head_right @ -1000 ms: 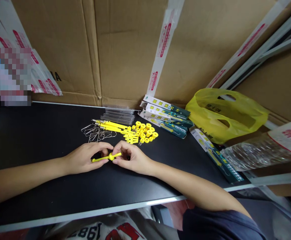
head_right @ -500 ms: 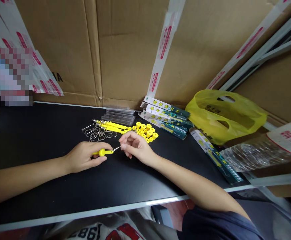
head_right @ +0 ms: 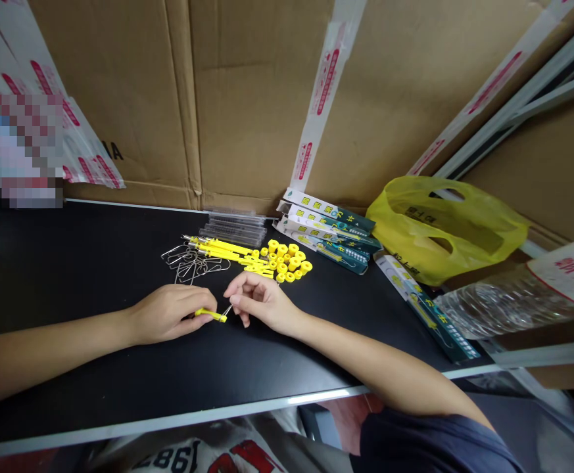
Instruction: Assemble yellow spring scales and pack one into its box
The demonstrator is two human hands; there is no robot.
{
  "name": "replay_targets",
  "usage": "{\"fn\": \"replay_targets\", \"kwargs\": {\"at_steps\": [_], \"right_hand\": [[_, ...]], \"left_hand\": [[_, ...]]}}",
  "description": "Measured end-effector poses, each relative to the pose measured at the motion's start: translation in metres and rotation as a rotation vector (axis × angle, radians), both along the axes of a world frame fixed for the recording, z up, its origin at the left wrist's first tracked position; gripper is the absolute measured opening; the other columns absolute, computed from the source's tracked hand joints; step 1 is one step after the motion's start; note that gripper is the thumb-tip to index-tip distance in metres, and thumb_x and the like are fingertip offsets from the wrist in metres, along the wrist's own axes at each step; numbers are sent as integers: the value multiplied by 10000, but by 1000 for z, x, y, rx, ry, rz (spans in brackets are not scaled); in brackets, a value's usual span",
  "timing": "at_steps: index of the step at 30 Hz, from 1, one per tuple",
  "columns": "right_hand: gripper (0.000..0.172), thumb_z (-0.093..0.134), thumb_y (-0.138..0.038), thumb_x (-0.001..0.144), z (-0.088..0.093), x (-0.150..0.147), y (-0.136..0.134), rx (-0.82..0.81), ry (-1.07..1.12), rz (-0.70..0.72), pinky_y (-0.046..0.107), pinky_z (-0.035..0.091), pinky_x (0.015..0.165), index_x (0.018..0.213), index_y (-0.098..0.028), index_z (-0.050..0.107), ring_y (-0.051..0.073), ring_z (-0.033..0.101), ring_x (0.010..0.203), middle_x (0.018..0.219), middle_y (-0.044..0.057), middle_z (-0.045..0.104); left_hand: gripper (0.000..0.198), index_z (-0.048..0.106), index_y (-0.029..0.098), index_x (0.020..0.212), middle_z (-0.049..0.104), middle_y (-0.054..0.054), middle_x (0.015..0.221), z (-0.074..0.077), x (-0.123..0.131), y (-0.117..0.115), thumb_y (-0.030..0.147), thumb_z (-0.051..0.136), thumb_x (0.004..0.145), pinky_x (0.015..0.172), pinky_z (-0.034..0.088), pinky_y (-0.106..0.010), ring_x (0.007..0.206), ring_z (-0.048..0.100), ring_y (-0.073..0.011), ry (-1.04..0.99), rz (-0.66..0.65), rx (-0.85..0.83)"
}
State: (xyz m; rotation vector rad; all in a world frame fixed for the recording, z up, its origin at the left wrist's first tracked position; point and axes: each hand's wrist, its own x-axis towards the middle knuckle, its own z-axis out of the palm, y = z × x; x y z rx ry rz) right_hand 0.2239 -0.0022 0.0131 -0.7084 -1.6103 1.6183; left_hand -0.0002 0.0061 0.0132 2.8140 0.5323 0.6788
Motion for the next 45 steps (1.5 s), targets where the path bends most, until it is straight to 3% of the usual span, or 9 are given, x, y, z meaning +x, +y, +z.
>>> {"fn": "replay_targets", "kwargs": {"at_steps": [3, 7, 14, 20, 28, 31, 35, 45], "right_hand": [[209, 659, -323, 813, 0, -1, -2, 2, -25, -1, 158, 444, 426, 884, -149, 567, 43, 486, 448, 608, -48, 546], [208, 637, -333, 829, 0, -2, -2, -5, -22, 11, 144, 399, 394, 898, -153, 559, 35, 437, 415, 565, -65, 510], [197, 642, -317, 824, 2, -2, -2, -8, -1, -46, 134, 372, 382, 883, -152, 553, 31, 431, 406, 551, -68, 512], [184, 642, -310, 825, 4, 0, -1, 38, 8, -136, 141, 372, 389, 893, -162, 556, 30, 433, 419, 611, -50, 542], [192, 592, -305, 869, 3, -2, -10, 67, -70, 22, 156, 412, 455, 978, -156, 541, 44, 490, 508, 717, -9, 587], [177, 572, -268, 886, 4, -4, -15, 61, -92, 73, 153, 425, 502, 1011, -160, 507, 47, 512, 568, 737, -9, 579], [301, 637, -267, 840, 2, -5, -16, -16, -25, 92, 157, 462, 542, 1043, -207, 424, 80, 570, 719, 815, -20, 532], [443, 694, -283, 784, -1, -7, -16, -72, -72, 139, 147, 463, 471, 1080, -212, 372, 50, 556, 548, 824, -3, 628]], "left_hand": [[163, 519, 187, 969, 620, 2, 833, -1, 1, 0, 226, 363, 940, 660, 410, -220, 726, 600, -119, 7, 7, 22], [176, 505, 190, 1009, 630, 10, 846, -4, 0, 0, 334, 437, 933, 624, 405, -214, 715, 607, -118, 23, 23, 45], [195, 571, 190, 931, 618, 9, 730, -9, -2, 1, 265, 393, 960, 605, 374, -242, 642, 537, -133, -15, 31, 313], [245, 576, 164, 919, 605, -18, 772, -6, 0, 0, 262, 357, 967, 674, 398, -257, 707, 522, -151, -16, 66, 229], [235, 553, 173, 879, 576, -16, 766, -5, 1, 0, 251, 346, 958, 668, 397, -260, 696, 523, -150, 45, 51, 156], [208, 524, 162, 984, 593, -20, 775, -6, 0, 0, 296, 369, 947, 645, 410, -260, 705, 563, -158, 43, 87, 123], [213, 499, 179, 1038, 617, -15, 791, -9, -1, 0, 314, 363, 945, 653, 431, -253, 723, 605, -156, 56, 94, 99], [411, 330, 228, 1353, 600, 26, 711, -6, 1, -1, 238, 365, 944, 583, 371, -247, 614, 544, -143, 108, 24, 285]]}}
